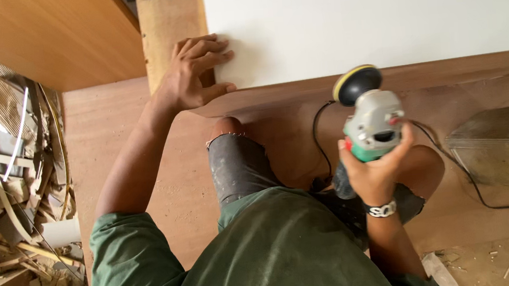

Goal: The person uses a power sander to smooth the edges and surface of a white cabinet panel while sitting on the floor.

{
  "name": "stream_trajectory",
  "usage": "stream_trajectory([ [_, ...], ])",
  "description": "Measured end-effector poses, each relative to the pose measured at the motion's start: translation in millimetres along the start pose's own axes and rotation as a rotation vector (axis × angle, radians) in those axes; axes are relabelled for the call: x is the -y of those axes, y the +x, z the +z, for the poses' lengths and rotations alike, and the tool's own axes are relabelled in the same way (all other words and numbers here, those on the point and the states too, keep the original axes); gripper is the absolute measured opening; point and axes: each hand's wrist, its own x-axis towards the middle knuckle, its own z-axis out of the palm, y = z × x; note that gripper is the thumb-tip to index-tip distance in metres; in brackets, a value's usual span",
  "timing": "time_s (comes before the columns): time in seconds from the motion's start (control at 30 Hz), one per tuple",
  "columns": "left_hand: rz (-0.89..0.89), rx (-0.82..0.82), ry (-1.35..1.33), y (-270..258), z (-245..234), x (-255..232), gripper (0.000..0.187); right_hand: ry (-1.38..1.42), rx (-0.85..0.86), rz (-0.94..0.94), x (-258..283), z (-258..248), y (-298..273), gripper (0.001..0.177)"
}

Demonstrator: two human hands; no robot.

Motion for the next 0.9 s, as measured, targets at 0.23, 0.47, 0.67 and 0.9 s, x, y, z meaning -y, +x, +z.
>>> stream_trajectory([
  [0.23,0.03,0.034,-0.095,-14.5,-6.3,11.6,0.052,-0.028,0.048,-0.03,36.8,60.8,-32.2,0.094],
  [0.47,0.001,0.131,-0.361,-12.0,-19.0,23.9,0.038,0.041,0.103,-0.159,47.5,110.3,-59.0,0.09],
  [0.67,-0.107,0.181,-0.443,-15.1,-29.8,14.4,0.056,-0.094,0.095,-0.232,51.2,140.2,-75.1,0.093],
  [0.9,-0.153,0.173,-0.496,-15.4,-34.1,9.1,0.063,-0.081,0.152,-0.18,49.6,162.6,-84.7,0.094],
])
